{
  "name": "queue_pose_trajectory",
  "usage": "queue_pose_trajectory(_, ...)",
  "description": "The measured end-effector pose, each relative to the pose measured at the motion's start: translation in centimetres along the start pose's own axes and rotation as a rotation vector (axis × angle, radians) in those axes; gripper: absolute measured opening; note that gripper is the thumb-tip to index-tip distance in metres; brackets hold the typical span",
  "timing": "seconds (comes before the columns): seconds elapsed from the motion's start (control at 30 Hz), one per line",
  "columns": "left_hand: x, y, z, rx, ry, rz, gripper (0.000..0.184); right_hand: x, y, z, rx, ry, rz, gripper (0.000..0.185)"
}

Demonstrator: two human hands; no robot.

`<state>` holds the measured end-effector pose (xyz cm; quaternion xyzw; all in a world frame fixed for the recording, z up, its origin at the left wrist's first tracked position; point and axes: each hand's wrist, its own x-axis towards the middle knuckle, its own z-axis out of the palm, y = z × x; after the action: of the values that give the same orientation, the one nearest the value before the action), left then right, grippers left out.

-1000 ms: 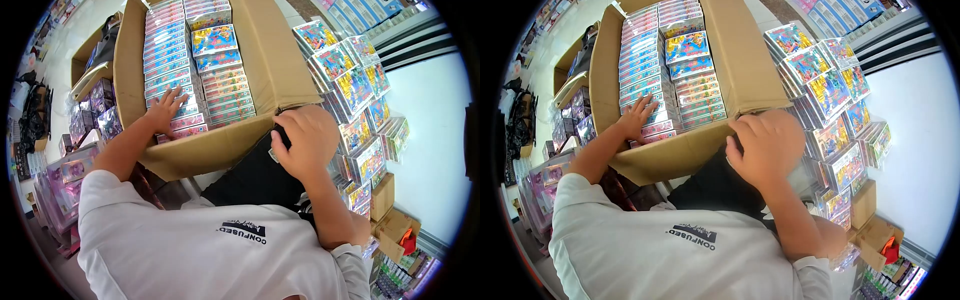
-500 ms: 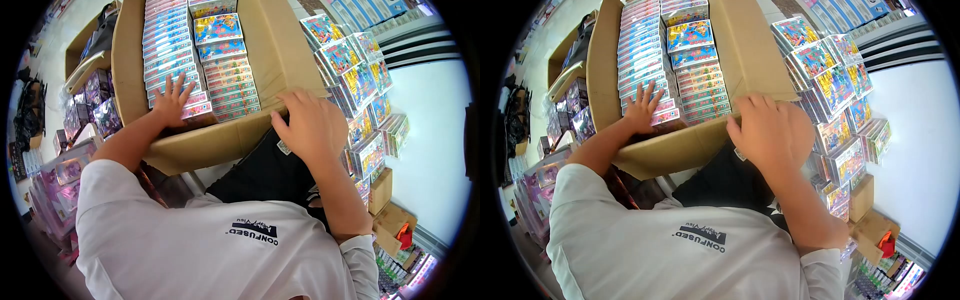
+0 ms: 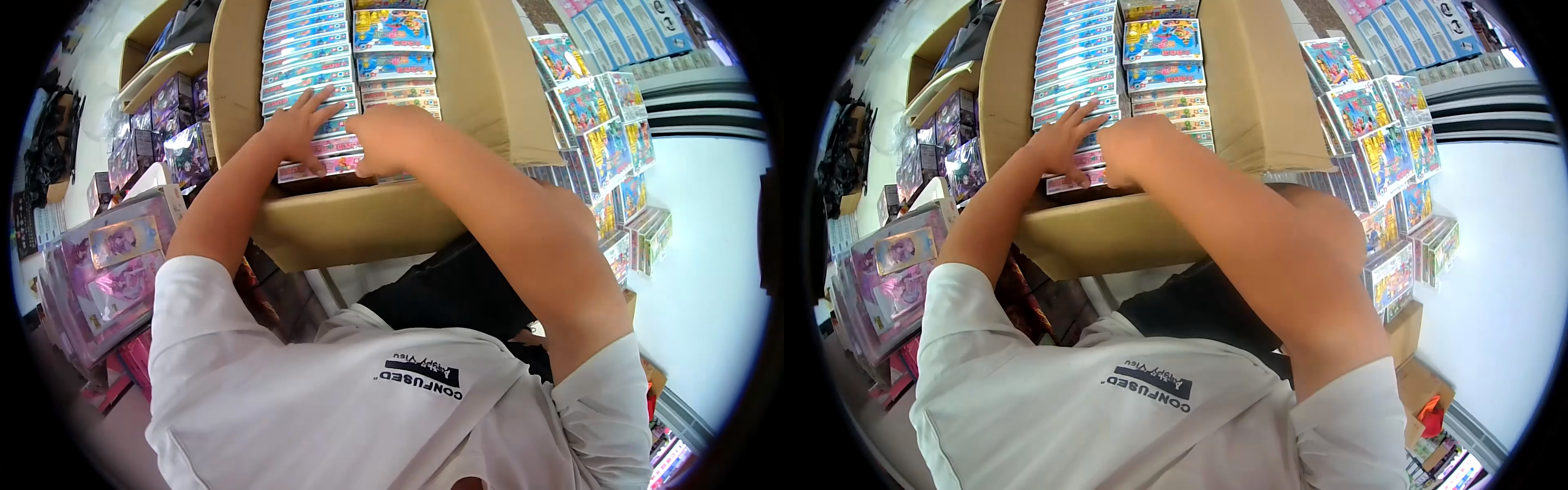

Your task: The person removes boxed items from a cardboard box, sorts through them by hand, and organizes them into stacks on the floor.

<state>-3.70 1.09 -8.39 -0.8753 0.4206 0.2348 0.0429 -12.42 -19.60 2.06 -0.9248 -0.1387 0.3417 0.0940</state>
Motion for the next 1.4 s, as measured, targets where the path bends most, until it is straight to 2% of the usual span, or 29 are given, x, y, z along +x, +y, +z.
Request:
queue_pose_trajectory(0.07,0.9,-2.3,1.1,-0.099,0.054,0.059,0.132,3.4,0.9,0.3,0.007,-0.095,-0.013,0.084)
queue_pose_trajectory(0.1,0.6,-2.6,0.8,-0.130,0.140,0.077,0.117,4.6,1.0,0.8,0.010,-0.145,-0.022,0.092)
queue_pose_trajectory(0.2,0.9,-3.8,0.3,-0.227,0.109,0.067,0.105,6.8,0.6,2.9,0.014,-0.043,-0.117,0.107)
queue_pose_trajectory(0.23,1.2,-4.2,0.8,-0.217,0.191,0.086,0.088,6.7,0.3,2.9,-0.036,-0.045,-0.131,0.110)
queue_pose_trajectory(0.33,1.6,-4.7,0.6,-0.216,0.210,0.084,0.079,7.8,-0.1,3.4,-0.083,-0.017,-0.205,0.113)
queue_pose_trajectory(0.37,1.8,-4.9,1.1,-0.242,0.273,0.108,0.071,8.3,-0.1,3.6,-0.101,-0.003,-0.237,0.111)
queue_pose_trajectory(0.47,2.1,-5.5,1.2,-0.337,0.285,0.045,0.066,9.4,-0.2,4.2,-0.154,0.051,-0.310,0.107)
queue_pose_trajectory(0.57,2.6,-6.3,2.5,-0.297,0.352,0.022,0.061,9.8,-1.1,5.5,-0.241,0.178,-0.376,0.106)
queue_pose_trajectory(0.63,2.3,-6.2,2.0,-0.278,0.361,-0.034,0.061,10.3,-1.2,7.3,-0.342,0.329,-0.473,0.106)
queue_pose_trajectory(0.73,2.4,-5.2,1.8,-0.236,0.366,-0.115,0.065,10.2,-0.8,8.5,-0.268,0.373,-0.470,0.106)
queue_pose_trajectory(0.87,1.9,-4.4,0.9,-0.029,0.260,-0.182,0.075,9.9,-0.8,9.3,-0.311,0.302,-0.293,0.115)
queue_pose_trajectory(0.93,2.6,-4.2,2.3,0.051,0.321,-0.226,0.081,9.6,-0.9,8.7,-0.377,0.198,-0.247,0.118)
queue_pose_trajectory(1.07,3.0,-3.9,2.8,0.065,0.383,-0.255,0.089,9.7,-0.4,9.5,-0.450,0.252,-0.229,0.121)
queue_pose_trajectory(1.13,2.8,-3.7,1.6,0.057,0.291,-0.289,0.091,9.5,-0.3,9.6,-0.472,0.268,-0.186,0.119)
queue_pose_trajectory(1.2,3.6,-3.2,0.0,0.065,0.207,-0.267,0.094,10.0,0.2,10.8,-0.315,0.272,-0.099,0.116)
queue_pose_trajectory(1.27,4.2,-3.7,0.4,0.005,0.258,-0.234,0.093,11.3,0.6,12.4,-0.274,0.339,-0.067,0.115)
queue_pose_trajectory(1.3,4.1,-4.0,0.2,-0.016,0.240,-0.195,0.092,11.4,0.6,11.7,-0.105,0.299,-0.090,0.100)
queue_pose_trajectory(1.37,4.8,-5.7,2.3,-0.026,0.341,-0.142,0.090,11.3,0.9,10.5,-0.026,0.333,-0.124,0.068)
queue_pose_trajectory(1.4,5.1,-6.4,3.2,-0.035,0.394,-0.126,0.090,11.6,1.3,10.1,-0.046,0.295,-0.153,0.074)
